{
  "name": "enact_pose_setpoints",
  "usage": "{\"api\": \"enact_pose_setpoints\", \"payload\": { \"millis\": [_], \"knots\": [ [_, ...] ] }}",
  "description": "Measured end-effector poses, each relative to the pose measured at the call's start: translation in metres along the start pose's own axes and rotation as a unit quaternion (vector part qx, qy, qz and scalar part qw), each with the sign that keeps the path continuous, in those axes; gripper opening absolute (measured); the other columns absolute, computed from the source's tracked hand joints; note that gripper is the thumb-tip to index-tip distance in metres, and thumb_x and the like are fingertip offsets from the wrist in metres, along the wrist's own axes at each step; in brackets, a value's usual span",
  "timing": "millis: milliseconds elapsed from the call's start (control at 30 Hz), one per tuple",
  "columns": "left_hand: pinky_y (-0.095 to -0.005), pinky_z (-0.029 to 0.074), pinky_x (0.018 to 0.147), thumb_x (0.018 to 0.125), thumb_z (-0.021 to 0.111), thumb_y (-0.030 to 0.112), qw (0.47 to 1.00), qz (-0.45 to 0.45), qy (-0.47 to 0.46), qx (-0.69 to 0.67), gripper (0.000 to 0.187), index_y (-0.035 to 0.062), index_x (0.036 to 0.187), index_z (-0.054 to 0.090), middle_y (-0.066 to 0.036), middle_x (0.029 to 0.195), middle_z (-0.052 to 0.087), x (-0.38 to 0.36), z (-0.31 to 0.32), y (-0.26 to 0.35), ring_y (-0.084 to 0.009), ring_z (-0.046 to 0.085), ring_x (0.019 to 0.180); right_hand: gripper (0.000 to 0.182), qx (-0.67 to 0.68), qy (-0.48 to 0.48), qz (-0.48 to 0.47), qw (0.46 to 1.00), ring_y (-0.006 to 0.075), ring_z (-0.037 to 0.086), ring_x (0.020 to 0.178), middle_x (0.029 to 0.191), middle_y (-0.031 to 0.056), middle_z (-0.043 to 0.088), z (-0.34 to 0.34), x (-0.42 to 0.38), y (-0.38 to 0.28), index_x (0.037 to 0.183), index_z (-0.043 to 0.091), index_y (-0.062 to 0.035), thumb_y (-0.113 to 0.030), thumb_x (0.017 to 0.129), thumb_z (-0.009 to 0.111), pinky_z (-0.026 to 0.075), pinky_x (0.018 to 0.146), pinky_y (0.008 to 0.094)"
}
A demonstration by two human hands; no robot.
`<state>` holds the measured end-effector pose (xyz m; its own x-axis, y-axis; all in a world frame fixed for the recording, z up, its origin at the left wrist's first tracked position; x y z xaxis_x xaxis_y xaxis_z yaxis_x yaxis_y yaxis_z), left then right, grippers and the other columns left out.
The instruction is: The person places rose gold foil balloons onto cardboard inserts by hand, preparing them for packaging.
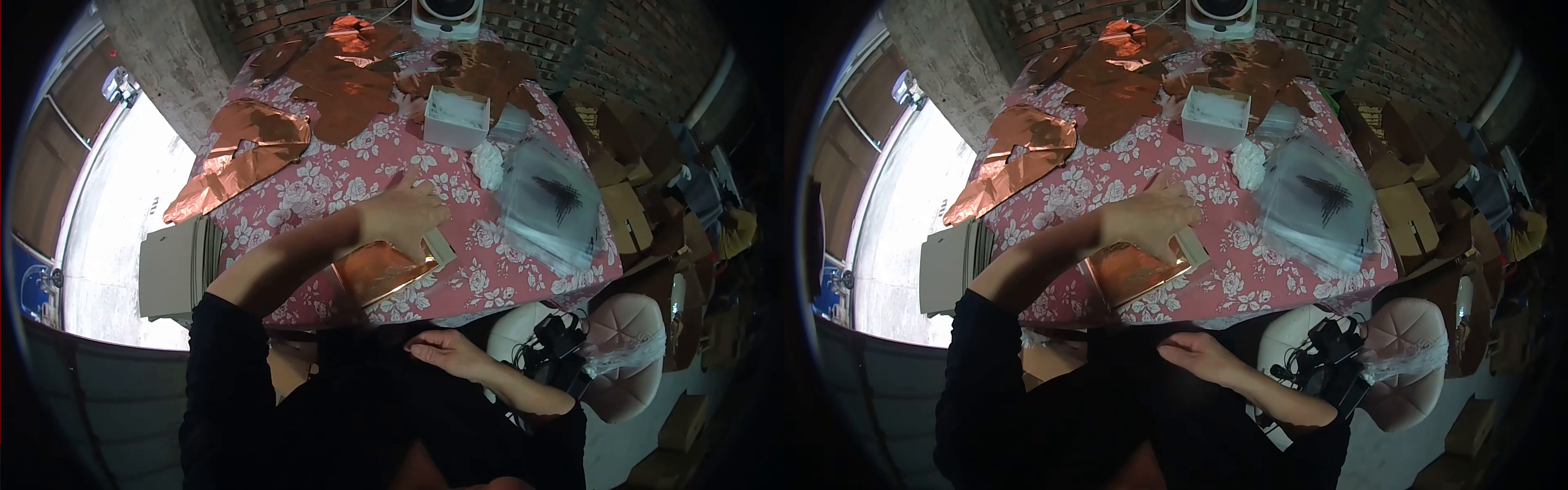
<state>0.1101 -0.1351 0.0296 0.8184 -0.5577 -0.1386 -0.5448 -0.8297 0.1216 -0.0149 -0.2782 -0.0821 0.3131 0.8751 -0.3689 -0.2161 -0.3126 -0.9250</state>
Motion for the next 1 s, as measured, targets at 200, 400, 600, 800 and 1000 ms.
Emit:
{"api": "enact_pose_setpoints", "payload": {
  "millis": [200,400,600,800,1000],
  "knots": [
    [-0.0546,0.03,0.098,0.064,0.067,0.065,0.986,-0.108,-0.061,0.108,0.074,0.0031,0.104,0.067,-0.012,0.104,0.067,-0.012,0.01,-0.006,-0.03,0.055,0.107,0.028,0.149,-0.004,-0.013,0.989,0.0066,0.059,0.089,0.101,-0.0004,0.067,0.007,0.012,0.006,0.116,0.064,-0.0048,-0.022,0.094,0.062,0.047,0.08,0.0223],
    [-0.0494,0.034,0.097,0.066,0.065,0.07,0.976,-0.201,-0.086,0.024,0.078,0.0005,0.102,0.068,-0.017,0.105,0.066,-0.041,0.017,-0.012,-0.0308,0.057,0.107,0.013,0.236,0.109,-0.043,0.965,0.0054,0.058,0.068,0.079,-0.0021,0.065,-0.01,0.002,-0.005,0.096,0.068,-0.0051,-0.016,0.094,0.061,0.046,0.062,0.021],
    [-0.034,0.048,0.079,0.072,0.078,0.047,0.94,-0.194,0.08,-0.267,0.058,-0.0021,0.1,0.064,-0.014,0.091,0.067,-0.06,0.005,-0.045,-0.021,0.063,0.088,0.014,0.064,0.049,-0.009,0.997,0.0031,0.056,0.067,0.081,-0.005,0.064,-0.025,-0.009,-0.063,0.099,0.067,-0.0051,-0.015,0.095,0.058,0.047,0.059,0.0199],
    [-0.024,0.05,0.068,0.081,0.074,0.011,0.783,-0.101,0.008,-0.614,0.026,-0.0031,0.1,0.064,-0.006,0.087,0.069,-0.074,0.013,-0.045,-0.0088,0.063,0.079,0.013,-0.062,-0.034,0.012,0.997,0.0022,0.056,0.066,0.075,-0.0055,0.062,-0.034,0.007,-0.092,0.096,0.067,-0.0058,-0.017,0.094,0.061,0.044,0.056,0.019],
    [-0.0246,0.051,0.067,0.079,0.075,0.01,0.699,-0.105,0.03,-0.707,0.023,-0.0045,0.094,0.066,-0.008,0.085,0.069,-0.084,0.017,-0.052,-0.0117,0.065,0.076,0.013,-0.086,-0.045,0.04,0.994,0.0005,0.048,0.054,0.068,-0.0066,0.061,-0.053,0.026,-0.104,0.093,0.07,-0.0047,-0.017,0.09,0.066,0.039,0.049,0.0176]
  ]
}}
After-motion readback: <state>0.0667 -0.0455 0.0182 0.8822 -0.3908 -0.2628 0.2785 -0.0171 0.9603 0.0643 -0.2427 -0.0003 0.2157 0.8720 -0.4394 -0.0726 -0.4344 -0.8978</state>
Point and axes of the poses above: each hand's wrist, its own x-axis towards the middle knuckle, its own z-axis out of the palm, y = z × x, the point moved 7 cm from there along x, towards the middle knuckle
